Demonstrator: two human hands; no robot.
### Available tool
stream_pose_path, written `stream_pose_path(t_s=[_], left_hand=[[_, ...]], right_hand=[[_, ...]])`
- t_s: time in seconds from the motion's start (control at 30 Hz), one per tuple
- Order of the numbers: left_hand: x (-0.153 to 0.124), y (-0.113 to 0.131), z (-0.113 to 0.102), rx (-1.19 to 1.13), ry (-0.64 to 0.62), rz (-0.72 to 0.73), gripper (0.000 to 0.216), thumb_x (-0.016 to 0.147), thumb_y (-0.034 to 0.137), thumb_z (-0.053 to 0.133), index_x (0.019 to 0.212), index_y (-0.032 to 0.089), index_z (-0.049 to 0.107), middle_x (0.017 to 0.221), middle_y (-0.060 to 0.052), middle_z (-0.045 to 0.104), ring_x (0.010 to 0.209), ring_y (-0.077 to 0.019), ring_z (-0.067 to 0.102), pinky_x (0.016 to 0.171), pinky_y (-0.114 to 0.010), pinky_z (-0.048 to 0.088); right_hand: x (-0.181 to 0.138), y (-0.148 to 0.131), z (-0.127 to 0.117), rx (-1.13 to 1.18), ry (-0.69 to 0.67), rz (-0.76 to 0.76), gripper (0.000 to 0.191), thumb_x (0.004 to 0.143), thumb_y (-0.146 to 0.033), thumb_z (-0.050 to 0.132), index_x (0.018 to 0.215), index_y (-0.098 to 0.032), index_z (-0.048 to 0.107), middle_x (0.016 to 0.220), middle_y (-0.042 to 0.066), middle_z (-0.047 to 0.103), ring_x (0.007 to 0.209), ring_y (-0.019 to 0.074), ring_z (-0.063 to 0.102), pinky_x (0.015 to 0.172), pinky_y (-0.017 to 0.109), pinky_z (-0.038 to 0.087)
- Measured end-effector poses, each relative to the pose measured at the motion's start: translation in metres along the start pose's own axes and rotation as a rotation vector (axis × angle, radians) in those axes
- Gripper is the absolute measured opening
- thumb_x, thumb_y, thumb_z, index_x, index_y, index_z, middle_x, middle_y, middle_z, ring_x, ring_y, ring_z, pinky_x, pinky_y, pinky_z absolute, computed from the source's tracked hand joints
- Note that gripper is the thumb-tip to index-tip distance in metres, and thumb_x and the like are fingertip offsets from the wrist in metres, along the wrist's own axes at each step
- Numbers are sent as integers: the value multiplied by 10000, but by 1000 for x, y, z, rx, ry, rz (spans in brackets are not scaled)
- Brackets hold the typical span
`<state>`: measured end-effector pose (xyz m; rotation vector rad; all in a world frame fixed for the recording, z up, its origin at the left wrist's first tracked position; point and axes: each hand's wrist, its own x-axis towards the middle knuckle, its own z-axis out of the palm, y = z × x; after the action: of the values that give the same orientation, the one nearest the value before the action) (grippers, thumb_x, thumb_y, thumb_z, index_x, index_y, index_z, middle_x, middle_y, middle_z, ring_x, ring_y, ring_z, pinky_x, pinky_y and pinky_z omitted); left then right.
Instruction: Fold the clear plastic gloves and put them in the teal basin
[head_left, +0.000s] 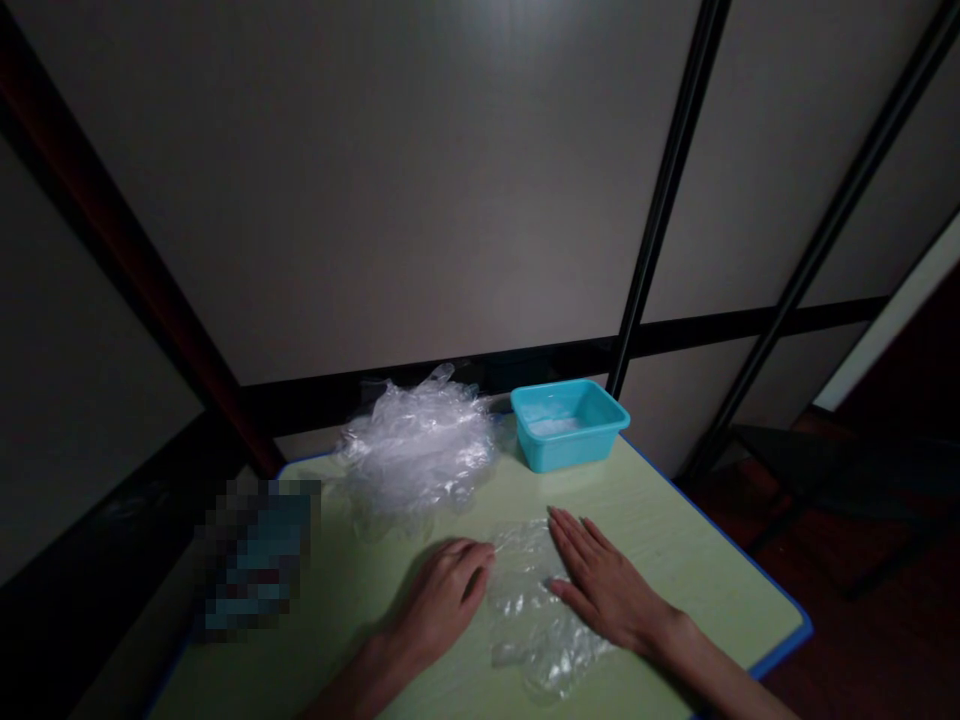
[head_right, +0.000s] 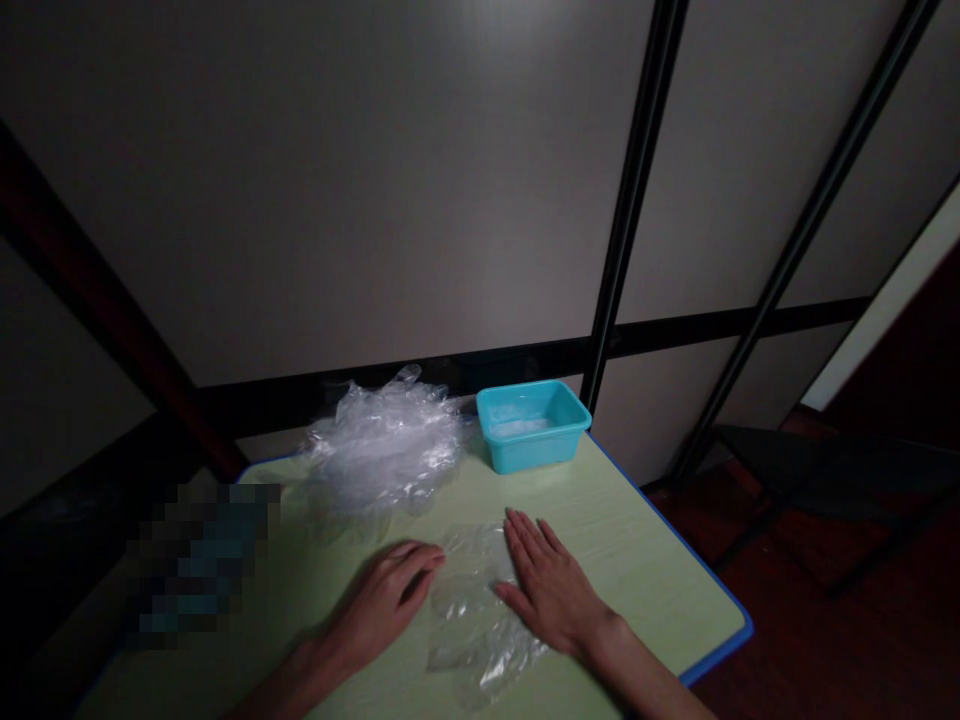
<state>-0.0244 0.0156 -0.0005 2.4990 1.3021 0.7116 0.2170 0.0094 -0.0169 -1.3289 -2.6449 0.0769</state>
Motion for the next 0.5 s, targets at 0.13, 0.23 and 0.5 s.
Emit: stream_pose_path(t_s=[0.13,0.23,0.5], left_hand=[[-2,1,0,-32,4,-3,223,799,89,409,892,198,580,841,-30,624,788,-166,581,729,-279,468],[-2,0,1,-40,11,8,222,797,90,415,893,202,580,847,-28,625,792,-165,580,736,-279,467],[-3,-3,2,-37,16,6,236,774,75,433,906,202,582,873,-35,627,825,-172,580,757,-298,475]], right_hand=[[-1,1,0,-32,-12,-9,634,897,-488,223,1377,-83,138,1416,152,153,1307,238,127,1046,461,198],[0,0,1,-44,-17,5,646,894,-499,213,1373,-70,148,1415,159,145,1307,245,121,1043,464,199],[0,0,3,-13,19,54,626,895,-481,240,1371,-80,172,1412,152,172,1303,234,150,1043,439,214]])
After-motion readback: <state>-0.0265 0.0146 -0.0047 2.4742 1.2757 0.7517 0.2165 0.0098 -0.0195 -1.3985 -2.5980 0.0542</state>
